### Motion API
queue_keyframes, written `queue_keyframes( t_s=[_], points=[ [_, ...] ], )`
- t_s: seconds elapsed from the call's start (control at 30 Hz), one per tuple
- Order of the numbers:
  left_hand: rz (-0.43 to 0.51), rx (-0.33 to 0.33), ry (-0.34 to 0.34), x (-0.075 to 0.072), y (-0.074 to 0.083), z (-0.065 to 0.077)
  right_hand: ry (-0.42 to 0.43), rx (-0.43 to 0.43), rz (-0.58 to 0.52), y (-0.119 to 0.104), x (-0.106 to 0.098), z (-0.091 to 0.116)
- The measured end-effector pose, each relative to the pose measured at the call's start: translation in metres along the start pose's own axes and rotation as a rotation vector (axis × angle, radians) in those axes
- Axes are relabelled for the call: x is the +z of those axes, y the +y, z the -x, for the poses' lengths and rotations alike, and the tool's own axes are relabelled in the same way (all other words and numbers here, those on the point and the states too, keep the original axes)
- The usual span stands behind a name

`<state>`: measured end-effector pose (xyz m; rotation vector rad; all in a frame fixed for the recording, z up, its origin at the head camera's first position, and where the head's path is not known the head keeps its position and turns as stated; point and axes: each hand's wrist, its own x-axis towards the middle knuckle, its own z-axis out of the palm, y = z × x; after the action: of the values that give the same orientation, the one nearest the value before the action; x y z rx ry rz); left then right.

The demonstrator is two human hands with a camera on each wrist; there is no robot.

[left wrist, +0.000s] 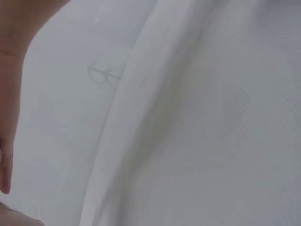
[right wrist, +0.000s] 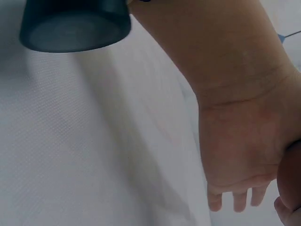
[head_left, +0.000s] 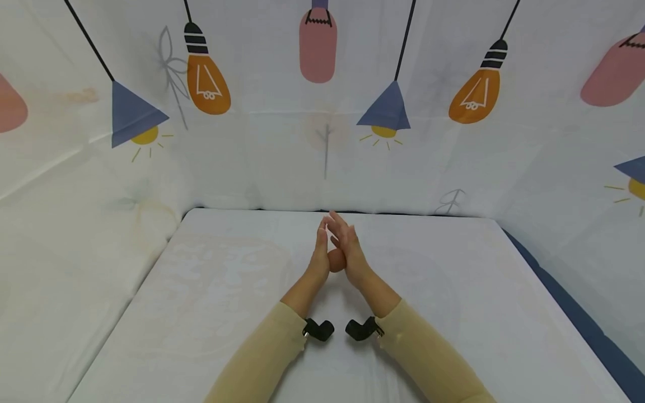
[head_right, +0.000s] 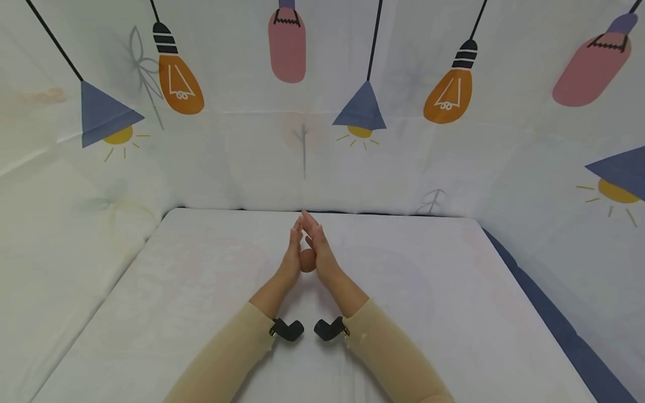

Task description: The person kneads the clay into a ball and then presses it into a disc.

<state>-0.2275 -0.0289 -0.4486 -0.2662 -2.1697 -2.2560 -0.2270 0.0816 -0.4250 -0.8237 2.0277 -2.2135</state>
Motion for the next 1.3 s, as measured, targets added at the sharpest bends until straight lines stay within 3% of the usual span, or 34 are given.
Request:
queue_keyframes(
  t_s=[0.23,0.37,0.6,0.83,1.0,1.17,1.3],
  points=[
    [-0.032,0.003,-0.155,0.003,0.0,0.001,0.076,-0.031,-0.029,-0.007,-0.01,-0.008],
    [-0.018,-0.029,-0.201,0.006,0.0,0.004,0.127,-0.053,-0.001,-0.007,-0.016,-0.013],
    [0.279,-0.024,-0.256,0.01,0.006,0.007,0.164,-0.048,0.079,0.001,-0.025,-0.017],
    [0.386,0.042,-0.224,0.01,0.014,0.01,0.133,0.042,0.165,0.013,-0.031,-0.016],
    [0.337,0.111,-0.179,0.007,0.015,0.008,0.071,0.052,0.104,0.025,-0.025,-0.011],
    [0.183,0.185,-0.09,0.006,0.011,0.007,0.01,-0.01,0.076,0.026,-0.012,-0.004],
    [0.096,0.203,-0.052,0.006,0.006,0.002,0.015,-0.033,0.04,0.019,-0.002,0.001]
  ],
)
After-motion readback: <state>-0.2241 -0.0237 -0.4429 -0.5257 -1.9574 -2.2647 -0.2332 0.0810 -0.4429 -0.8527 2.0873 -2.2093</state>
